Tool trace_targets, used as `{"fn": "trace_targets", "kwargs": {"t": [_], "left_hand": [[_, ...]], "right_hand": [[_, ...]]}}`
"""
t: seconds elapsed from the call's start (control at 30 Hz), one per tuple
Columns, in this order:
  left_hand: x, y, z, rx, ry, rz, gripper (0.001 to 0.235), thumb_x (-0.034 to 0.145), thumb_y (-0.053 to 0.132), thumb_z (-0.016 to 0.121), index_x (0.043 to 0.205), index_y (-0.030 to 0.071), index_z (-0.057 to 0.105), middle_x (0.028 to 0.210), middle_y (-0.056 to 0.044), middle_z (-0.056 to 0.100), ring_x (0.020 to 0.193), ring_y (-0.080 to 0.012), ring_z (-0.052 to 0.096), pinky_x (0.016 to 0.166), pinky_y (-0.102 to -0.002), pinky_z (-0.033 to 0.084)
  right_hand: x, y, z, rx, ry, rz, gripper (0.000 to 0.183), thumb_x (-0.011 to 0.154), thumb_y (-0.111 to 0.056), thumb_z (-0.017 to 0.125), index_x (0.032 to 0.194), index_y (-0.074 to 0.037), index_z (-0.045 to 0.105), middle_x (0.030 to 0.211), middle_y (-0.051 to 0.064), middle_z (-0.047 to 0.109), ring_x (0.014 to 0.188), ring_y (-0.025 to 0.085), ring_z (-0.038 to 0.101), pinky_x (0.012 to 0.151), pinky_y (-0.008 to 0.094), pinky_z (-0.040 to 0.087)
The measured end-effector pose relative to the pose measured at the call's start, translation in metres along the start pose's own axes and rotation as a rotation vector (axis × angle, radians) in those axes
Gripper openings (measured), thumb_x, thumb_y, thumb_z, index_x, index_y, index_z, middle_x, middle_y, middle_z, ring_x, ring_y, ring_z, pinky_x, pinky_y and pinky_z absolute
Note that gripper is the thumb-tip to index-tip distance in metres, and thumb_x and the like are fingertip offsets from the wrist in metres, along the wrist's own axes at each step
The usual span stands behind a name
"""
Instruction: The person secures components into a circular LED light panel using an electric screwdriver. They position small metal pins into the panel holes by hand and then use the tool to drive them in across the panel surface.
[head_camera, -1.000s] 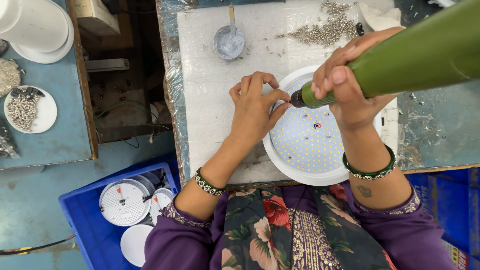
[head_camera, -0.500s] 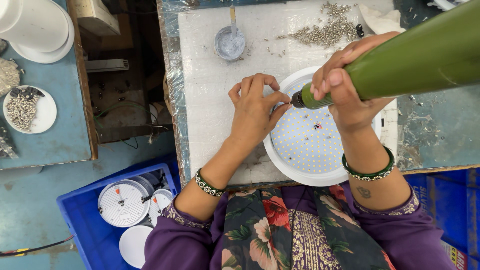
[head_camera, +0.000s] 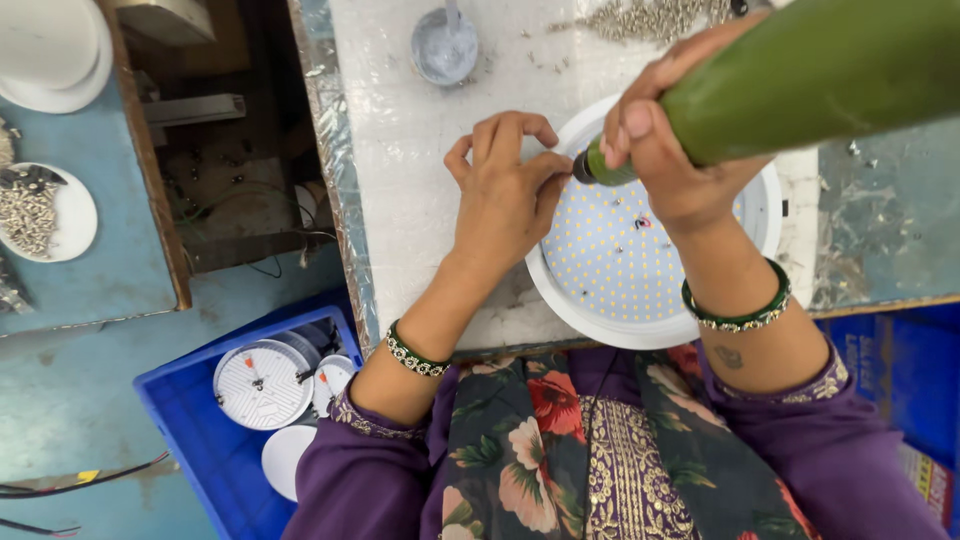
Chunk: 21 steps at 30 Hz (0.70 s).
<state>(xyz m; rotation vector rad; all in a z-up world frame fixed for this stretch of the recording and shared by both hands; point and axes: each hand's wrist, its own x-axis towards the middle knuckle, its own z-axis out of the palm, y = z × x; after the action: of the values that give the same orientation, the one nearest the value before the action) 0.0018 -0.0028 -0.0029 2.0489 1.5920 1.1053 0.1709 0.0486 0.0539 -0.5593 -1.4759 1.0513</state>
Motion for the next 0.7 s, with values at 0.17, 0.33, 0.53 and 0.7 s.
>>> {"fn": "trace_targets", "kwargs": {"t": [0.17,0.33,0.53,0.7], "left_hand": [[0.001,0.001,0.000,0.023,-0.001,0.019,0.012,0.085,0.012,0.080,0.096,0.016,0.076,0.123,0.002,0.056,0.127,-0.0244,0.047,0.106,-0.054,0.027],[-0.002,0.000,0.002,0.035,-0.010,0.024,0.016,0.088,0.009,0.077,0.102,0.016,0.076,0.126,0.002,0.054,0.129,-0.0239,0.045,0.109,-0.053,0.027],[-0.001,0.001,0.002,0.066,-0.022,0.028,0.020,0.085,0.007,0.075,0.103,0.015,0.077,0.127,0.001,0.054,0.129,-0.0254,0.045,0.108,-0.054,0.025],[-0.001,0.002,0.001,0.079,-0.030,0.037,0.021,0.086,0.007,0.073,0.105,0.014,0.077,0.129,0.001,0.052,0.130,-0.0252,0.043,0.109,-0.054,0.025]], "right_hand": [[-0.004,0.010,-0.002,-0.001,0.014,0.042,0.020,0.112,0.010,0.060,0.122,0.002,0.045,0.082,0.014,0.060,0.062,0.018,0.061,0.058,0.031,0.056],[-0.009,0.018,-0.010,-0.051,0.005,0.035,0.014,0.116,0.011,0.058,0.119,0.003,0.048,0.088,0.015,0.062,0.066,0.019,0.063,0.063,0.031,0.057],[-0.009,0.021,-0.012,-0.053,0.007,0.042,0.011,0.117,0.011,0.058,0.117,0.005,0.049,0.089,0.015,0.062,0.066,0.020,0.063,0.064,0.031,0.057],[-0.008,0.022,-0.011,-0.022,-0.004,0.060,0.012,0.114,0.014,0.057,0.118,0.006,0.049,0.093,0.014,0.064,0.070,0.020,0.066,0.065,0.030,0.058]]}}
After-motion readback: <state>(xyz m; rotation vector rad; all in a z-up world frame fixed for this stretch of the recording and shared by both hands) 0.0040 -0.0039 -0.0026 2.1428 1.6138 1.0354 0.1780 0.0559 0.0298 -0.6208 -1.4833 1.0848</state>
